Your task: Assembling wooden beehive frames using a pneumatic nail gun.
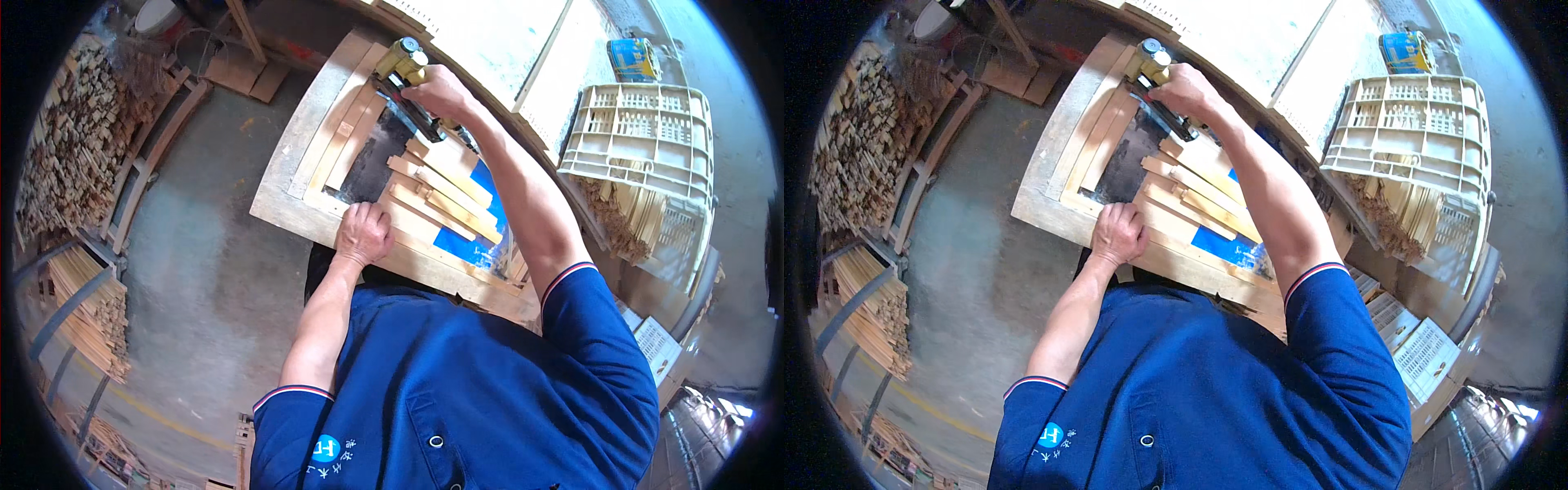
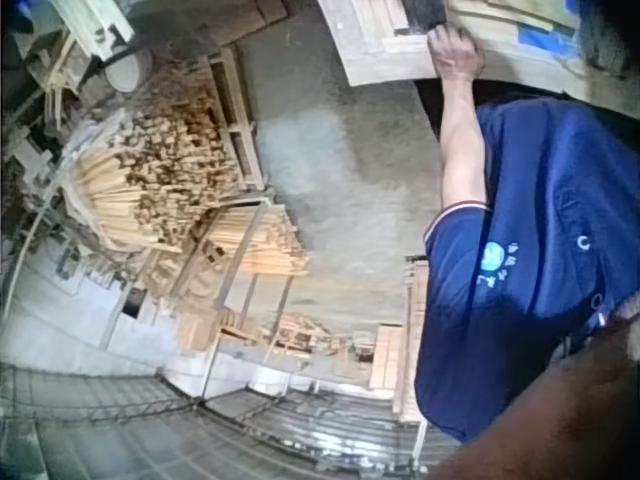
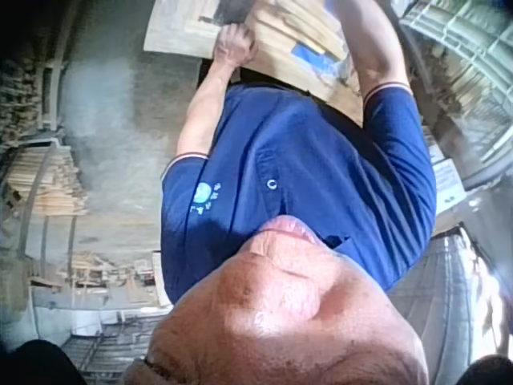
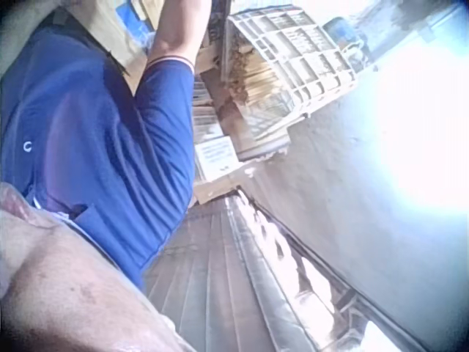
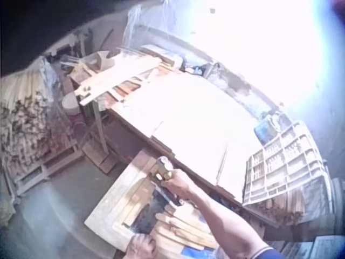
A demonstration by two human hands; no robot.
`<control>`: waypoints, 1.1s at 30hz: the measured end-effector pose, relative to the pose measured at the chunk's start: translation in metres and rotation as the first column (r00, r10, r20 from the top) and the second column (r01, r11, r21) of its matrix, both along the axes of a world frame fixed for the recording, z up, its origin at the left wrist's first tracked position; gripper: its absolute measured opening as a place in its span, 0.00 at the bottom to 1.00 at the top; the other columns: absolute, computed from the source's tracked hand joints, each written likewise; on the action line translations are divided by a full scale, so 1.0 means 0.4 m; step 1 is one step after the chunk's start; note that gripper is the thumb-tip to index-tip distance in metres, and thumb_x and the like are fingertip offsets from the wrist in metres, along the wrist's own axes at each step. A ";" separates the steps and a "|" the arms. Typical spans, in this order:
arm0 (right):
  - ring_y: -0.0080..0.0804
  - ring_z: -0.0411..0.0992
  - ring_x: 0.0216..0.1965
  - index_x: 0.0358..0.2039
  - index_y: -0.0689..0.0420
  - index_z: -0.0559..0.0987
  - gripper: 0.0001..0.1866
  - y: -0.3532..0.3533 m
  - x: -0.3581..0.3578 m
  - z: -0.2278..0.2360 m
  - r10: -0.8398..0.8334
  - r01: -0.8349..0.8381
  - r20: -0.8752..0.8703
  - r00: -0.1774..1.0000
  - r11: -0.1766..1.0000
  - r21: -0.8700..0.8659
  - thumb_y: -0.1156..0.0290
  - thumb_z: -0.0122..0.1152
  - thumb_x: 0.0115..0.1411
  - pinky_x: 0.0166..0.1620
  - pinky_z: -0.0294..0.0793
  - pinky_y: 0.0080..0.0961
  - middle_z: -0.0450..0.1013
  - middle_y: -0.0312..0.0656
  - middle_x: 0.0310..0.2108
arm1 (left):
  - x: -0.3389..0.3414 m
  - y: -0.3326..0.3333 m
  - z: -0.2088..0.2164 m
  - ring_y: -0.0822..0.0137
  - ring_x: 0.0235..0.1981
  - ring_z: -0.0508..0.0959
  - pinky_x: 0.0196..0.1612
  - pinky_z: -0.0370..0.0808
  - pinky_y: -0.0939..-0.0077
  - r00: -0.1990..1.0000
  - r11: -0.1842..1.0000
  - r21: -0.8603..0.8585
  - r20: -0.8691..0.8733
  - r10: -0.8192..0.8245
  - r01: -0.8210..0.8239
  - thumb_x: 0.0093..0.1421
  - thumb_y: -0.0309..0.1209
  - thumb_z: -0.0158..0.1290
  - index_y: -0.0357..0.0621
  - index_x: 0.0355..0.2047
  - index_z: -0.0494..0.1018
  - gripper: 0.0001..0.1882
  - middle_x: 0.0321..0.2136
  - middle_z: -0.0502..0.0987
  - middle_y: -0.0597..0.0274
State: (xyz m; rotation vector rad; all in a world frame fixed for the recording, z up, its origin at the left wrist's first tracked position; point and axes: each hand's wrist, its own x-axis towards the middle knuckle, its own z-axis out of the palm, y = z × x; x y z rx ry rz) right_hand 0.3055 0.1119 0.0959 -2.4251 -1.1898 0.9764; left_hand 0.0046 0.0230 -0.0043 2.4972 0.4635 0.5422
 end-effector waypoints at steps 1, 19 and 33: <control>0.46 0.79 0.29 0.32 0.73 0.80 0.24 0.009 0.004 -0.003 0.008 -0.008 0.037 0.999 1.000 -0.020 0.58 0.71 0.52 0.38 0.78 0.41 0.78 0.58 0.25 | -0.001 -0.001 -0.002 0.59 0.35 0.74 0.41 0.71 0.62 1.000 1.000 0.001 -0.013 0.001 -0.001 0.46 0.35 0.58 0.48 0.24 0.75 0.07 0.29 0.74 0.60; 0.61 0.78 0.38 0.49 0.57 0.77 0.21 -0.079 -0.137 0.076 0.223 -0.232 0.159 0.962 0.972 0.036 0.64 0.64 0.56 0.44 0.79 0.50 0.79 0.62 0.34 | -0.012 0.006 0.000 0.59 0.34 0.74 0.41 0.69 0.63 0.999 0.998 -0.043 -0.004 -0.039 0.039 0.46 0.35 0.58 0.47 0.23 0.73 0.07 0.28 0.72 0.59; 0.47 0.81 0.29 0.44 0.54 0.76 0.14 -0.228 -0.459 0.015 0.666 -0.690 0.233 0.709 0.723 0.031 0.68 0.61 0.57 0.29 0.80 0.43 0.78 0.47 0.31 | -0.030 -0.074 -0.111 0.38 0.59 0.69 0.63 0.60 0.40 0.972 0.915 -0.399 -0.186 -0.141 0.056 0.55 0.44 0.57 0.44 0.57 0.73 0.30 0.56 0.73 0.42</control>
